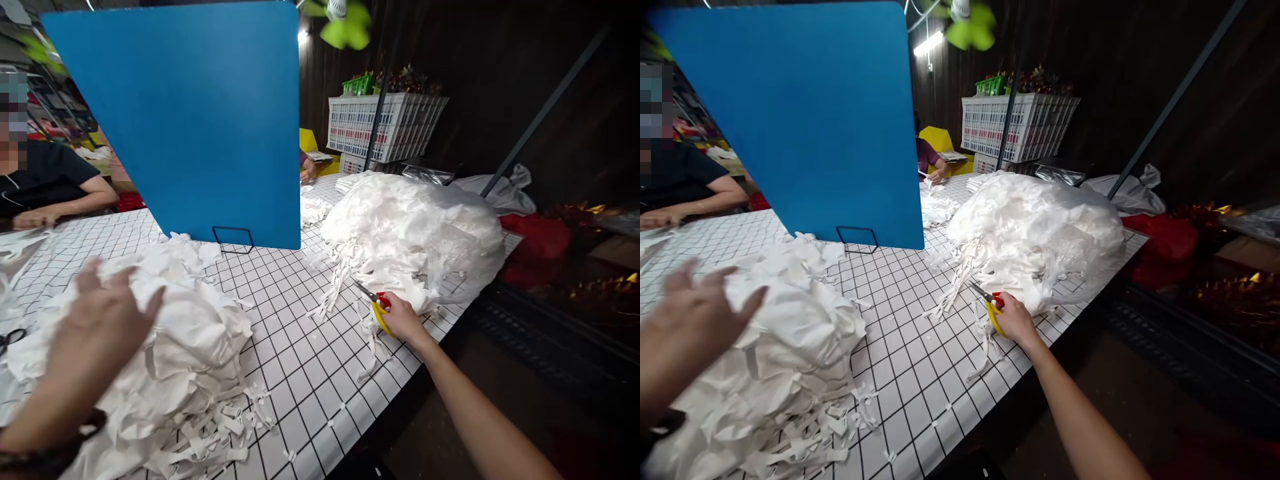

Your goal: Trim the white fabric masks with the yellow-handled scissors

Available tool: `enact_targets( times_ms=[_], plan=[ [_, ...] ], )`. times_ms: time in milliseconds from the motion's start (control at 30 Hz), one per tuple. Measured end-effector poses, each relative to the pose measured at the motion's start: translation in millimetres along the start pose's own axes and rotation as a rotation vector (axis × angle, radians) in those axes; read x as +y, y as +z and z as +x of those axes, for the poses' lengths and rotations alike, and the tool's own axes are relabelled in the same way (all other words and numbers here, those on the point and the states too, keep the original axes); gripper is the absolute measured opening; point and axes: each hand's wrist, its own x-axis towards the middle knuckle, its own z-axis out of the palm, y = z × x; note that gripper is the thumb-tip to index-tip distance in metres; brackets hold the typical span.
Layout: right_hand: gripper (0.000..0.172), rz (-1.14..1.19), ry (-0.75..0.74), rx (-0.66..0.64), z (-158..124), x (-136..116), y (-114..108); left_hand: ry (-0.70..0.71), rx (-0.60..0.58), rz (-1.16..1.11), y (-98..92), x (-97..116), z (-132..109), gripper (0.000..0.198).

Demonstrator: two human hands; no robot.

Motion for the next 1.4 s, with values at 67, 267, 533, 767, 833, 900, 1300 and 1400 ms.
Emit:
enact_targets(
  times_ms=[67, 267, 533, 767, 833, 900, 1300, 1400],
  plan=[
    [0.022, 0.122, -0.037, -0.065, -5.4, -9.6, 5.5, 0.156, -0.296, -0.188, 34.2, 23.6, -43.9, 0.052],
    [0.034, 0.507, -0.187, -0.478, -42.1, -81.5, 21.4, 0.145, -0.916, -0.863, 116.5, 95.8, -127.9, 0.04],
    [0.029, 0.394, -0.048, -0.412, -47.5, -67.3, 28.7, -0.606, -0.809, -1.331, 133.1, 54.0, -147.6, 0.019],
    [0.031, -0.101, -0.073, -0.271, -60.0, -37.2, 50.3, -0.732, -0.658, -1.375, 126.2, 15.6, -147.8, 0.022],
    [0.022, -0.122, -0.072, -0.213, -59.9, -41.2, 49.4, -0.726, -0.66, -1.372, 125.4, 11.2, -148.5, 0.024],
    [0.021, -0.161, -0.051, -0.109, -59.7, -46.3, 44.7, -0.685, -0.659, -1.33, 126.0, 6.8, -149.2, 0.028],
    [0.023, -0.237, -0.103, -0.292, -125.1, -77.8, 102.4, -0.397, -0.552, -1.131, 128.0, 23.9, -133.6, 0.036],
    [0.017, -0.097, -0.052, -0.354, -115.8, -73.3, 101.2, -0.358, -0.482, -1.118, 126.6, 27.2, -122.9, 0.032]
  ],
)
